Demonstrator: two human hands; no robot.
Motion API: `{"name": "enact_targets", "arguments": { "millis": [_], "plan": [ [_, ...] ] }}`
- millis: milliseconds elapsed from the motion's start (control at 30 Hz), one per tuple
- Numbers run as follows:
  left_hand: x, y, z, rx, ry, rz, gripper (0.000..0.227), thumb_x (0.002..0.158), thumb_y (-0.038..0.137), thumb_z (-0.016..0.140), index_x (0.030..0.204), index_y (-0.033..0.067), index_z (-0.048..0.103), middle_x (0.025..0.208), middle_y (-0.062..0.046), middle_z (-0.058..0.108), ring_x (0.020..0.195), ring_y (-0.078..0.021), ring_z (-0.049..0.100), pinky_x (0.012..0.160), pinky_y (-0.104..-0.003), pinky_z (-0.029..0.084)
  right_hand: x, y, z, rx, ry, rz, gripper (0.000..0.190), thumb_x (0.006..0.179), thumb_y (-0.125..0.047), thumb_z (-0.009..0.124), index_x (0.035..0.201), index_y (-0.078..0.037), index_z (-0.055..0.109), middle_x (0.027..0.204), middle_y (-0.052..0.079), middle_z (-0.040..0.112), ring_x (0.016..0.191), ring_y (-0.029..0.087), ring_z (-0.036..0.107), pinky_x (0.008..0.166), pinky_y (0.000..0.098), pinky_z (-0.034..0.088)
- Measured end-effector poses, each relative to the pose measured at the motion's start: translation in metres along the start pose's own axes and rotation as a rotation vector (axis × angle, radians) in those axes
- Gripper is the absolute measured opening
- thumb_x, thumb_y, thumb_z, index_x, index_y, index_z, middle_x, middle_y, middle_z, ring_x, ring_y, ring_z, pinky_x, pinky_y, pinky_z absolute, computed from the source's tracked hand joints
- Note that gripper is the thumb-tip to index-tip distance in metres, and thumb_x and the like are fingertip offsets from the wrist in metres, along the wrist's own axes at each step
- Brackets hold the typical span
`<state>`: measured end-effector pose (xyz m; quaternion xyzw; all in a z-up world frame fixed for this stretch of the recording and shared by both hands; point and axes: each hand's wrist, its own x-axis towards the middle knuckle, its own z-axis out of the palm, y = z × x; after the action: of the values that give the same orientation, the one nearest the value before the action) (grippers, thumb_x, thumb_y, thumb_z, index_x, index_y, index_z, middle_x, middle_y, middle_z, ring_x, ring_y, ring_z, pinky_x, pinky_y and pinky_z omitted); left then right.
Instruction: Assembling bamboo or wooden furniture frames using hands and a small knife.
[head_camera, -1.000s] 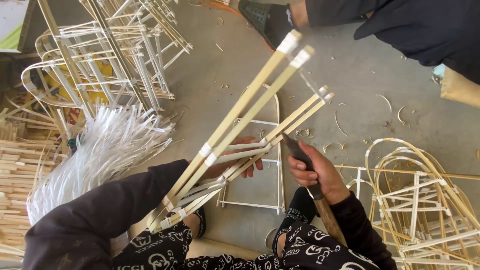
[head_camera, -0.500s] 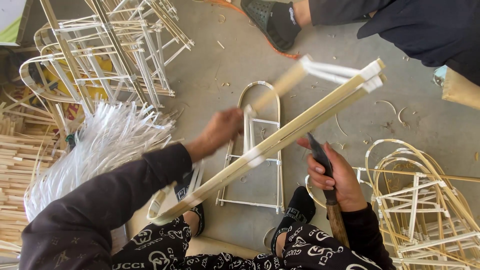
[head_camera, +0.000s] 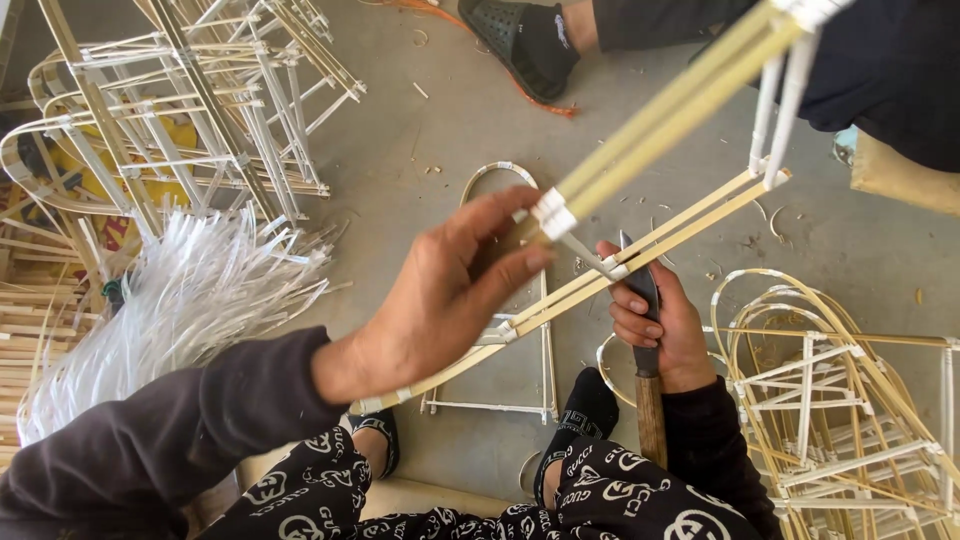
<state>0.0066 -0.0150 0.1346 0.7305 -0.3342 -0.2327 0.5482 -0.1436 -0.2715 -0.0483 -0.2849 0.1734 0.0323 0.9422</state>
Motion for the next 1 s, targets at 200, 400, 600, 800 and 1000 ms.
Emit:
{"name": "enact_targets", "arguments": {
  "millis": [200,400,600,800,1000],
  "plan": [
    [-0.025,0.008,0.011,-0.126,-0.056,0.106,0.044,0.1,0.011,0.068,0.14,-0.0025,0.054,0.101,-0.005,0.065,0.087,-0.0071,0.063,0.073,-0.024,0.055,-0.004,0.005,-0.02,0.017,-0.079,-0.067,0.048,0.116,-0.043,0.045,0.136,0.001,0.049,0.07,-0.003,0.044,0.044,0.002,0.032,0.036,0.0181,0.026],
    [-0.02,0.013,0.014,-0.281,-0.051,-0.019,0.048,0.1,0.01,0.066,0.145,-0.0011,0.051,0.095,-0.002,0.066,0.088,-0.0047,0.061,0.076,-0.023,0.056,-0.007,-0.001,0.013,-0.086,0.061,-0.053,0.055,0.107,-0.045,0.046,0.137,-0.001,0.059,0.064,-0.005,0.044,0.04,0.0,0.032,0.033,0.0165,0.026],
    [0.019,-0.01,-0.007,-0.752,0.265,-0.026,0.048,0.106,0.012,0.058,0.151,-0.0004,0.044,0.099,-0.006,0.06,0.082,-0.0154,0.063,0.072,-0.033,0.059,0.025,0.057,-0.054,-0.648,0.23,-0.252,0.048,0.107,-0.042,0.059,0.124,0.003,0.058,0.062,-0.005,0.047,0.042,0.003,0.035,0.034,0.0213,0.027],
    [0.04,-0.01,-0.006,-1.052,0.194,-0.104,0.047,0.1,0.008,0.052,0.145,0.0016,0.04,0.121,-0.011,0.067,0.106,-0.0231,0.069,0.092,-0.038,0.059,0.04,0.105,-0.067,-0.453,-0.027,-0.098,0.04,0.104,-0.023,0.078,0.121,0.001,0.051,0.066,-0.004,0.045,0.047,0.005,0.036,0.041,0.023,0.028],
    [0.026,-0.037,0.017,-1.167,0.185,-0.183,0.04,0.106,0.015,0.048,0.141,-0.0019,0.037,0.122,-0.02,0.063,0.113,-0.0334,0.068,0.101,-0.045,0.057,0.03,0.056,0.049,-0.248,-0.035,-0.058,0.046,0.087,-0.039,0.071,0.125,-0.015,0.064,0.074,-0.005,0.051,0.043,0.0,0.031,0.037,0.0181,0.024]
  ]
}}
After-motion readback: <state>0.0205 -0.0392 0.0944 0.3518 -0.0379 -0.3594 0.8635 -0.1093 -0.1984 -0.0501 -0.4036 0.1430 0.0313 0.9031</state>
